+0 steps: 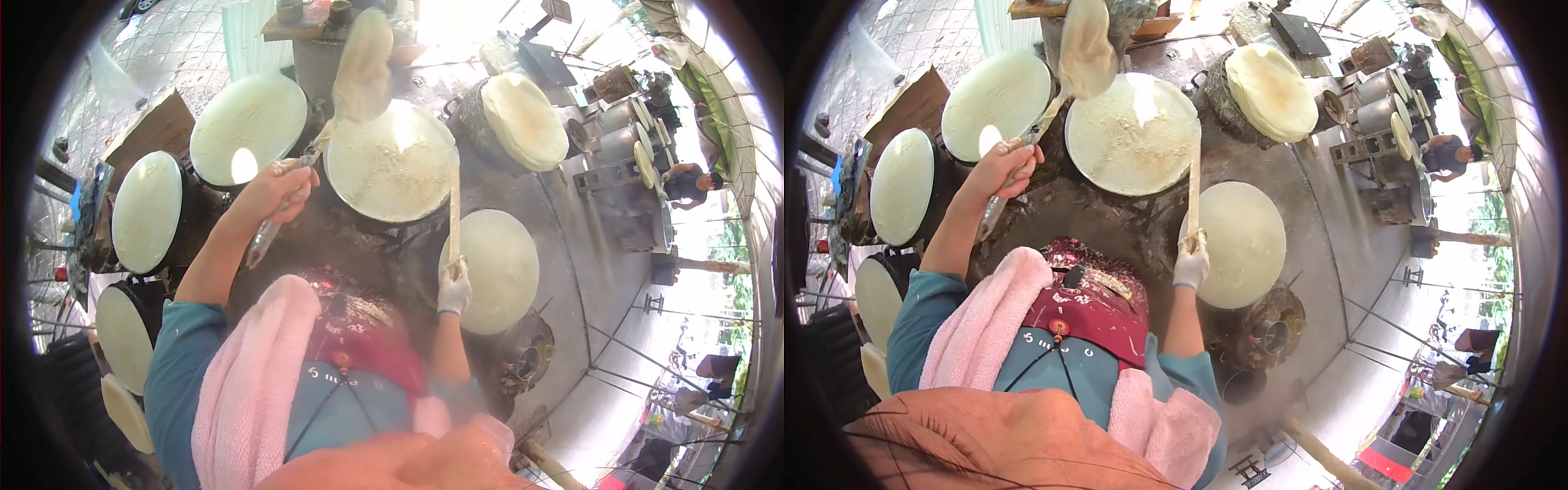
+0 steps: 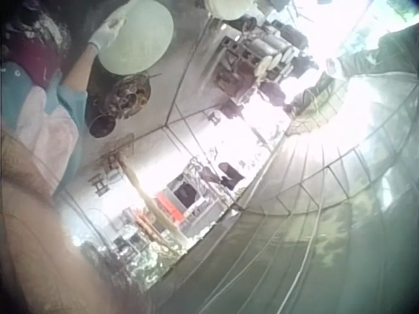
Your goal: The person spreads liquid batter onto multiple circular steaming surfaces using a ladle and lifts the resulting thin sheets with a wooden stick.
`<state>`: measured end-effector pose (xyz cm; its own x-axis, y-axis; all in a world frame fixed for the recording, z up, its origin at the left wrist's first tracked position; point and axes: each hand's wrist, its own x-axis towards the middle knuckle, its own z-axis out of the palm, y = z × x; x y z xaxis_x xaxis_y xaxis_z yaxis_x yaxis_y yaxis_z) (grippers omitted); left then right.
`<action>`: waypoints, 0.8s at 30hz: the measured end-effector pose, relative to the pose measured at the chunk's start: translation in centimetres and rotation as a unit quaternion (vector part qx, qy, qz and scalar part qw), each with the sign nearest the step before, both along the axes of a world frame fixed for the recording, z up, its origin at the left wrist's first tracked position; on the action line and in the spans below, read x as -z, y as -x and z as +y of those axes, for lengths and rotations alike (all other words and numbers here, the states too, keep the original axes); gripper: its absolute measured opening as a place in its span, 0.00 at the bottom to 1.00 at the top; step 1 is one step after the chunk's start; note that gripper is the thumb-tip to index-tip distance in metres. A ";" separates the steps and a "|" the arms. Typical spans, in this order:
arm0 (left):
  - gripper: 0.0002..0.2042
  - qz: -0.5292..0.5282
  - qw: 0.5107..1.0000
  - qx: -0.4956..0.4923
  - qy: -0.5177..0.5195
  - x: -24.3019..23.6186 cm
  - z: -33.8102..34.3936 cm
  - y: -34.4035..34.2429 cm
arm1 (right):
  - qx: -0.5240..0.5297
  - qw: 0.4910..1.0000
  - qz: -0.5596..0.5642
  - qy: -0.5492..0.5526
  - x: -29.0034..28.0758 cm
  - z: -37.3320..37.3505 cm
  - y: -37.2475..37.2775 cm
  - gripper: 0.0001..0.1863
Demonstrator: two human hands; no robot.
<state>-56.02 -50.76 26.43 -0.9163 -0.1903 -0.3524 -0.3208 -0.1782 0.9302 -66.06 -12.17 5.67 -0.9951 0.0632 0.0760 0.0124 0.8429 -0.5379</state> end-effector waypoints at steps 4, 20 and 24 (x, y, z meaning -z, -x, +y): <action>0.11 0.019 0.939 -0.031 -0.341 1.4 -2.2 0.4 | -0.025 0.976 -0.033 0.215 3.0 -0.9 8.0 0.31; 0.13 0.047 0.916 -0.185 -0.352 2.0 -3.0 -1.2 | -0.042 0.991 -0.088 0.094 2.6 -13.8 22.5 0.34; 0.13 0.047 0.923 -0.189 -0.332 1.7 -6.1 -1.5 | -0.073 0.966 -0.064 0.240 -3.9 -17.8 19.8 0.23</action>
